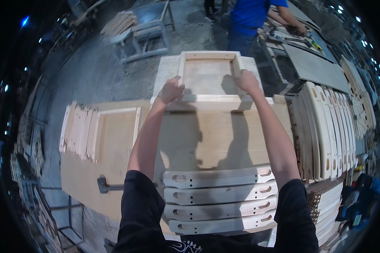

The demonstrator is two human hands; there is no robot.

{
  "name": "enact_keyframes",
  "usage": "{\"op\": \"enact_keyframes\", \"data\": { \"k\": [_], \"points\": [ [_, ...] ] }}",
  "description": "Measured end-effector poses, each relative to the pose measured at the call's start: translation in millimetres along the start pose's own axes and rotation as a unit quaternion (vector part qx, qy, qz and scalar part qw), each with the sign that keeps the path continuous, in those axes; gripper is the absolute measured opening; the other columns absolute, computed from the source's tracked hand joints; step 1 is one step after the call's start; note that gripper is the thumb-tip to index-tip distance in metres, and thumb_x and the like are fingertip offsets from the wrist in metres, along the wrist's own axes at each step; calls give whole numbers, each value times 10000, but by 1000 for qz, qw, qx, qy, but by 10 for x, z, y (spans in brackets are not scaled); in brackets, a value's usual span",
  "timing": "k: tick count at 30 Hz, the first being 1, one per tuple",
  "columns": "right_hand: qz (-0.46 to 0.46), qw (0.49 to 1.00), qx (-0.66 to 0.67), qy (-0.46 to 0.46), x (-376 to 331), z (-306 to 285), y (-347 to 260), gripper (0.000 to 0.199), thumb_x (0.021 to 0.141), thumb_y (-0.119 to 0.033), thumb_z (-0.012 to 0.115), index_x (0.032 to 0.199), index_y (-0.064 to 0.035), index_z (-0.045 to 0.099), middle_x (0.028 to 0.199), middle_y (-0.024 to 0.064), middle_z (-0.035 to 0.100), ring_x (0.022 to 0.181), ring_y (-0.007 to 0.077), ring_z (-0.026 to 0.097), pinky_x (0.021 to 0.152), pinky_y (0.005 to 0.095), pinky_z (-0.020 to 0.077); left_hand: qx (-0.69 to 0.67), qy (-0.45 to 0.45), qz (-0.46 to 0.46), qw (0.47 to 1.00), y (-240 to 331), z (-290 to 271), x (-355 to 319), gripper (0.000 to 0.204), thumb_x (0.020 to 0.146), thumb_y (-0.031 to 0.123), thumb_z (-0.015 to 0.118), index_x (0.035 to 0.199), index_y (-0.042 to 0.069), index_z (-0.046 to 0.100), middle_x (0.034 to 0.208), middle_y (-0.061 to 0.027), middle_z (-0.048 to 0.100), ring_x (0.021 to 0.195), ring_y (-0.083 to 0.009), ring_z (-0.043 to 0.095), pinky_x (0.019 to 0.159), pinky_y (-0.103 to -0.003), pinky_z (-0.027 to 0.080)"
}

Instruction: The person assembles wooden frames by hand, using a rubber mallet to tap dowels into pre-drilled holes. They repeatedly pick up frame pieces, align them, and strike the joints to secure them before stacking the completed frames.

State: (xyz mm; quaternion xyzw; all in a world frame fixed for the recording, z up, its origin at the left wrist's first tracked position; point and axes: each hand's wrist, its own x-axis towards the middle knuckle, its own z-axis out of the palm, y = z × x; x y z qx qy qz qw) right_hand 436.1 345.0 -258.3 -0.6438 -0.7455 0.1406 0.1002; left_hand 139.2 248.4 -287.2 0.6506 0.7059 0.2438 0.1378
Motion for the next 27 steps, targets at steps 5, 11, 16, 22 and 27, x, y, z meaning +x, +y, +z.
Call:
{"op": "enact_keyframes", "data": {
  "k": [5,11,16,22,27],
  "points": [
    [-170,950,53,256,-644,143,186,179,845,-155,633,945,-15,682,939,247,664,863,399,650,782,469,514,-56,132,-29,989,-249,-130,-809,478,835,251,641,1245,19,558,1150,-249,615,1095,-385,580,951,-423,449],
    [-153,942,275,-119,-2133,615,-1159,395,856,-435,629,821,-48,697,688,149,673,649,285,684,591,372,532,449,208,-326,805,-2382,-1296,-2824,620,795,365,691,1253,-4,495,1345,-235,494,1233,-387,486,1009,-498,406],
    [-185,938,163,-245,-2328,1804,-2444,739,797,-696,530,894,24,666,725,176,671,746,332,687,614,414,538,311,51,-439,841,-2748,-1135,-2748,634,820,412,667,1228,-20,445,1225,-284,559,1117,-412,572,914,-502,477],
    [-124,966,202,-107,-2063,2313,-2622,442,766,-262,686,973,106,553,816,223,674,738,330,696,630,396,556,23,-33,-373,927,-2667,-1322,-2947,408,855,273,623,1081,-66,600,1008,-212,674,948,-312,657,839,-435,506],
    [-260,934,241,-46,-2379,1499,-2363,221,741,-75,603,902,53,522,733,192,637,676,337,677,579,403,535,-357,173,-439,806,-2031,-1277,-3834,320,828,211,636,1046,-17,582,906,-119,621,690,-169,580,606,-299,484]
  ]
}}
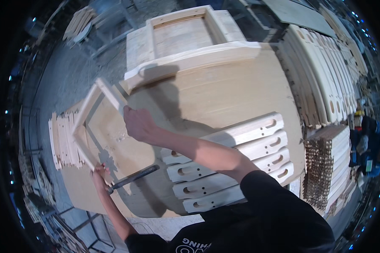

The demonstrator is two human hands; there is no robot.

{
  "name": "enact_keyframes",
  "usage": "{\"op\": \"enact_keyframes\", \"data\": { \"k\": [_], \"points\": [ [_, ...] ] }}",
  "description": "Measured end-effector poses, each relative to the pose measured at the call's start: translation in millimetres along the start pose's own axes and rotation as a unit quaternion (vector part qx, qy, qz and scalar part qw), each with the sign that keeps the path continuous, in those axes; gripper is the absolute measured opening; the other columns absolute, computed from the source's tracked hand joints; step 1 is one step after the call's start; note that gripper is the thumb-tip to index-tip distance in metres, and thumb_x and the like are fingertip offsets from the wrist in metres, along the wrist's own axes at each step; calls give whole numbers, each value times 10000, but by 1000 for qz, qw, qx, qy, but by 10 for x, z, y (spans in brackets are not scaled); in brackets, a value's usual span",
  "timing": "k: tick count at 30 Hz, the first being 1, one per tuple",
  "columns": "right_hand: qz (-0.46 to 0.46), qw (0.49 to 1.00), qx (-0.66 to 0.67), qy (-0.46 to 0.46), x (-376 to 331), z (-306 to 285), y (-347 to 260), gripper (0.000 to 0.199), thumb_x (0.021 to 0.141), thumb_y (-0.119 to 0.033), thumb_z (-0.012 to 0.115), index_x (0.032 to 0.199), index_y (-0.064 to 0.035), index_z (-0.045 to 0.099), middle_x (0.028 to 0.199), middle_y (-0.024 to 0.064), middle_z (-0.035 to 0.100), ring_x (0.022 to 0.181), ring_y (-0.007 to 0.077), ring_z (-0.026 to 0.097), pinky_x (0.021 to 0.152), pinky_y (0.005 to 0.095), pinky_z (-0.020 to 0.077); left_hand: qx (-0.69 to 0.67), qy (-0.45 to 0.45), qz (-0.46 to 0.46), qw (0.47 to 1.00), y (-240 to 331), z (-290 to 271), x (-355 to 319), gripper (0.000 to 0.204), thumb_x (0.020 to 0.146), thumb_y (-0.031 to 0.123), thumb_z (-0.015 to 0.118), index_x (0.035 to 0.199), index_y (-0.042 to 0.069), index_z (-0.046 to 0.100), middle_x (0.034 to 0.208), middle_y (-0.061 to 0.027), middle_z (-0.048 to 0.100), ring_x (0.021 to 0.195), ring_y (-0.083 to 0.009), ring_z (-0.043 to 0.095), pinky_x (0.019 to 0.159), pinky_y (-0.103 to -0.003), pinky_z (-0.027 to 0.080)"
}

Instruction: The person assembles wooden frames by hand, using a rubber mallet to tap dowels into pre-drilled holes. They repeatedly pick up frame pieces, align them, and strike the joints to secure them before stacking the completed frames.

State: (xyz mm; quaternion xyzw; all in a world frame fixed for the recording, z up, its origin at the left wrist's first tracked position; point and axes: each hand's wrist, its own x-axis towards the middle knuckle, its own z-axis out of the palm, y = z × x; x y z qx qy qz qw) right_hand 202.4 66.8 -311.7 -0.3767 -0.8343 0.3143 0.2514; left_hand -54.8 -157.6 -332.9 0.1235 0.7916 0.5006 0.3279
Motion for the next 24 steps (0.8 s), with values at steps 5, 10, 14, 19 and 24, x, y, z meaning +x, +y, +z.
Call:
{"op": "enact_keyframes", "data": {
  "k": [5,10,14,19,24],
  "points": [
    [-61,934,93,338,-1098,-1494,445,265,723,-178,751,914,-34,637,848,130,629,747,307,631,665,366,522,0,44,229,972,463,1036,-1135,243,870,143,620,1056,12,534,829,-38,556,666,-115,538,569,-253,442],
    [20,868,299,396,-2284,-2396,1157,209,865,-90,588,1022,49,579,896,121,639,767,197,638,691,314,514,-9,-89,519,850,183,2494,-2011,164,883,16,626,1017,18,533,888,-32,560,765,-106,540,658,-240,467],
    [9,833,370,410,-2903,-2430,1699,168,845,-61,553,962,60,542,841,156,630,714,211,631,613,333,509,-38,-206,439,874,-377,2922,-2054,270,830,51,690,1072,2,580,1009,-103,609,934,-192,590,795,-318,479],
    [17,844,278,459,-3361,-2009,2379,360,875,-209,610,1119,2,449,1023,131,549,901,250,571,866,413,480,291,-60,737,606,-704,2899,-1734,175,858,16,623,1011,-5,541,871,-45,558,725,-148,513,697,-273,468],
    [34,854,346,388,-3063,-2034,1747,285,831,-167,627,1006,-23,456,816,142,538,760,282,560,768,484,492,-165,-364,294,868,-670,2848,-1838,284,807,47,664,1035,66,496,947,-96,530,818,-183,475,770,-350,436]
  ]
}}
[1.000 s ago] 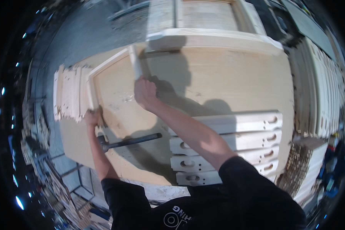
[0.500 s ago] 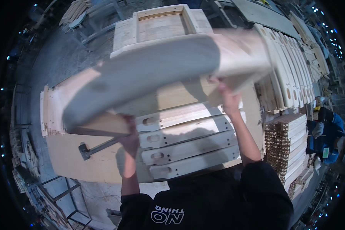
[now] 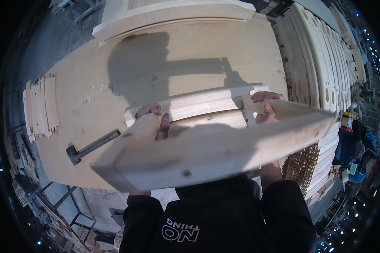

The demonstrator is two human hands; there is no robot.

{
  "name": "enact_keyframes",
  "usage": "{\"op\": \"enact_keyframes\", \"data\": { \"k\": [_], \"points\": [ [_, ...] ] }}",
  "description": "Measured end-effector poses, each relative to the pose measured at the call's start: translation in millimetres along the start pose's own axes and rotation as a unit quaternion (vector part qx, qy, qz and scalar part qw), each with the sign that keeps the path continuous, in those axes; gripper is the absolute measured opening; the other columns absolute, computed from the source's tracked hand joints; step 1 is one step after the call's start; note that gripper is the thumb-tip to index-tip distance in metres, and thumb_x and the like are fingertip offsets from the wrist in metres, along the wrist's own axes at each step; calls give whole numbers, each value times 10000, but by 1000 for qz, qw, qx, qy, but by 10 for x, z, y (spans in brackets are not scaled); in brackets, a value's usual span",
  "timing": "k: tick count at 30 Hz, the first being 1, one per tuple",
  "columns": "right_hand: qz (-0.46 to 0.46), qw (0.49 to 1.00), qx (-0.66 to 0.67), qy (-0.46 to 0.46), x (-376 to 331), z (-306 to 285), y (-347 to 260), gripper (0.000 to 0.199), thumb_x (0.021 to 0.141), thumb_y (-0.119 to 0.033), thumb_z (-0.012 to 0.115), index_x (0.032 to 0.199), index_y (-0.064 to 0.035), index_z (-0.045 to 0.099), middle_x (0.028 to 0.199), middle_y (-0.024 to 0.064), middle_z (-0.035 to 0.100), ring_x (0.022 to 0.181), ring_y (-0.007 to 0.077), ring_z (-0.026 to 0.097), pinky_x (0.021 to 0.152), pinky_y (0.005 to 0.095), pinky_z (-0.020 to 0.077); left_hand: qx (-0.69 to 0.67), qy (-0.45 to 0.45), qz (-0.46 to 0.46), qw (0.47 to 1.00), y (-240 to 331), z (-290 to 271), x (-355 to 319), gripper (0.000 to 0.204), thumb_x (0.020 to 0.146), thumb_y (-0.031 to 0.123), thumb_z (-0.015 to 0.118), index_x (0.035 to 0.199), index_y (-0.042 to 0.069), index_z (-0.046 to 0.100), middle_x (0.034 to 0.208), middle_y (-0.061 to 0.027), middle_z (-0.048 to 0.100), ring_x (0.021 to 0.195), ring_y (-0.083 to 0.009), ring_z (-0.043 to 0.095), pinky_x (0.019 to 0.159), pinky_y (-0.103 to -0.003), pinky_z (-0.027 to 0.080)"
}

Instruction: The person assembles wooden frames by hand, using a rubber mallet to tap dowels into pre-drilled holes. They repeatedly pick up frame pieces, align them, and strike the joints to secure them before stacking the completed frames.

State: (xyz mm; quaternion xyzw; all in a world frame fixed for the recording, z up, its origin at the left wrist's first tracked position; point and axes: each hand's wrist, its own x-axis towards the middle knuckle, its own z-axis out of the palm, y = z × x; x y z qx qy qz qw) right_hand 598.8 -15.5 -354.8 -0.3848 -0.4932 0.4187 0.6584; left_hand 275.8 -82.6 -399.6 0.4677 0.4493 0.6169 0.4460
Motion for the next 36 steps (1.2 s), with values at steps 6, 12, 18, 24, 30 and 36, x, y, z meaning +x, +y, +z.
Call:
{"op": "enact_keyframes", "data": {
  "k": [6,12,18,24,30,36],
  "points": [
    [51,986,159,13,23,-295,366,326,836,-237,636,1011,-33,452,830,142,552,766,271,550,774,454,483,-97,-53,135,985,-52,53,121,189,884,23,573,1030,94,477,961,-91,531,847,-186,480,819,-359,430],
    [29,987,-155,-42,81,-19,-84,121,888,-105,574,959,-30,511,843,130,601,807,211,580,790,353,479,-34,39,-17,999,100,136,131,228,881,186,623,1038,63,513,932,-63,543,799,-210,525,727,-309,468],
    [43,951,-275,-132,69,-204,-149,77,839,-59,607,910,-32,598,832,75,614,775,156,579,708,299,480,48,16,51,997,-257,-117,0,157,885,141,609,974,75,499,923,-93,556,878,-213,518,821,-345,458],
    [-216,965,-146,-14,50,-218,387,296,730,-185,711,921,20,620,754,119,632,581,194,623,535,287,487,185,23,81,979,-299,-126,-103,179,887,145,606,1004,73,492,952,-95,550,901,-217,513,835,-349,452],
    [-313,926,-207,33,47,-250,242,308,650,-180,703,885,-2,616,724,89,606,525,247,578,477,283,462,218,-1,77,973,-414,-116,-75,202,889,149,603,1033,71,485,981,-96,544,925,-221,509,850,-352,447],
    [-181,952,-247,-24,-101,-293,187,336,691,-283,715,856,-7,617,705,89,615,524,199,592,476,275,470,229,-2,77,970,-375,-235,-95,227,891,153,600,1062,70,477,1010,-98,537,948,-224,504,865,-355,442]
  ]
}}
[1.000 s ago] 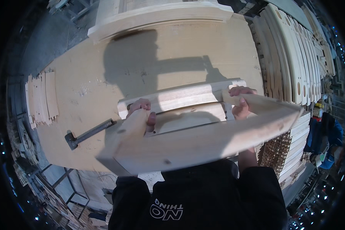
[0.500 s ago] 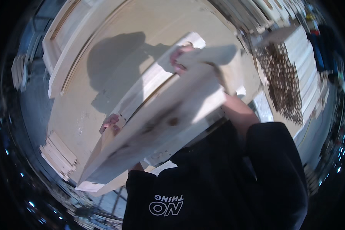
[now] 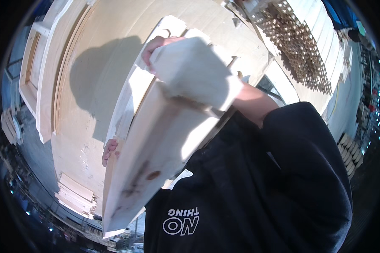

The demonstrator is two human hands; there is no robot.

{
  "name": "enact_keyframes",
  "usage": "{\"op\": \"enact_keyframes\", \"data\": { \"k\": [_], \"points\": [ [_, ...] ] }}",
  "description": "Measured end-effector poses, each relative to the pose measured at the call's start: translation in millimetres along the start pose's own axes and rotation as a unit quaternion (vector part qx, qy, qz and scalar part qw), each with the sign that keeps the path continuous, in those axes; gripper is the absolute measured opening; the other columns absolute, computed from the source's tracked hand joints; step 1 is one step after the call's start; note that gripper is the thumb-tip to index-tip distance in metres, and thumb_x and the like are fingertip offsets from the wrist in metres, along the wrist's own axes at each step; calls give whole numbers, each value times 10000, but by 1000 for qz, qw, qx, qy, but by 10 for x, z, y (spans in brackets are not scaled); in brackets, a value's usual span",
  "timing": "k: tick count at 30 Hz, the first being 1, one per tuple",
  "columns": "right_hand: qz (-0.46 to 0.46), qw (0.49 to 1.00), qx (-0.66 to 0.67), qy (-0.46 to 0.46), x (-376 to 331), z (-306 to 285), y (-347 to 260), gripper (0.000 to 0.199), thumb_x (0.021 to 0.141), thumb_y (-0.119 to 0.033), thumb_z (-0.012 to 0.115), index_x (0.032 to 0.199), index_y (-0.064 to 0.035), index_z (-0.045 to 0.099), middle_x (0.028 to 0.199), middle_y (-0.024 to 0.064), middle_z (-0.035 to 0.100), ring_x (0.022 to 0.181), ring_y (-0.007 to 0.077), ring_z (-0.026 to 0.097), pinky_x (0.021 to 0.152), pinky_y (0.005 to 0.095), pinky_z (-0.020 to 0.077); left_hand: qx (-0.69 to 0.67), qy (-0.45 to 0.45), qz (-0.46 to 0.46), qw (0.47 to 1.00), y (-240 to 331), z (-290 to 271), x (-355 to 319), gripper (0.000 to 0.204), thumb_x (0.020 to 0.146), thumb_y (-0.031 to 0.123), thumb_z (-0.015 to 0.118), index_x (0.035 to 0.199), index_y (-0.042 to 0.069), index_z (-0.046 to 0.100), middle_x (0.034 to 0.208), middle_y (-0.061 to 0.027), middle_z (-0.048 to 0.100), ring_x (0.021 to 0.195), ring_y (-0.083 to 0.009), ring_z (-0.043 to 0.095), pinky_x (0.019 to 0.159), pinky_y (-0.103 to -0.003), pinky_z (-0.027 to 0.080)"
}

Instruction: The person assembles wooden frames by hand, using a rubber mallet to tap dowels into pre-drilled holes. They repeatedly pick up frame pieces, align them, and strike the joints to secure them before stacking the completed frames.

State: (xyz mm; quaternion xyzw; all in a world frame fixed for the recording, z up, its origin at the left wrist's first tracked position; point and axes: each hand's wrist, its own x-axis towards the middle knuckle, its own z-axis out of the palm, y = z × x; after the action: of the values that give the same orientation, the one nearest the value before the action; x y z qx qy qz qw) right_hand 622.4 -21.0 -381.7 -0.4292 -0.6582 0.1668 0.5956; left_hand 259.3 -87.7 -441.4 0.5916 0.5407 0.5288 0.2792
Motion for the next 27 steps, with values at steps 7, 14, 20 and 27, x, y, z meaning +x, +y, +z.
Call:
{"op": "enact_keyframes", "data": {
  "k": [7,14,20,27],
  "points": [
    [2,994,94,56,78,106,84,290,711,-230,689,883,-5,626,654,74,610,508,181,590,476,252,464,18,-18,10,1000,31,-56,30,256,893,157,597,1096,68,469,1043,-100,530,976,-228,498,883,-359,437],
    [-53,995,66,45,20,123,143,298,720,-249,674,880,-3,625,652,91,600,514,215,587,481,281,467,35,-20,8,999,18,-78,33,286,896,162,593,1131,66,460,1077,-102,523,1003,-233,493,900,-363,431],
    [-72,993,93,28,-38,115,241,386,752,-348,689,898,3,627,707,108,623,539,243,606,505,307,483,38,-33,13,999,-2,-9,38,313,898,165,590,1160,64,453,1106,-104,517,1026,-236,488,915,-367,426],
    [42,996,60,-44,-1,56,135,383,698,-304,717,912,1,628,725,111,642,573,259,626,524,310,505,46,-38,29,998,52,-50,-11,344,900,170,587,1194,62,445,1139,-106,510,1054,-241,483,933,-370,420]
  ]
}}
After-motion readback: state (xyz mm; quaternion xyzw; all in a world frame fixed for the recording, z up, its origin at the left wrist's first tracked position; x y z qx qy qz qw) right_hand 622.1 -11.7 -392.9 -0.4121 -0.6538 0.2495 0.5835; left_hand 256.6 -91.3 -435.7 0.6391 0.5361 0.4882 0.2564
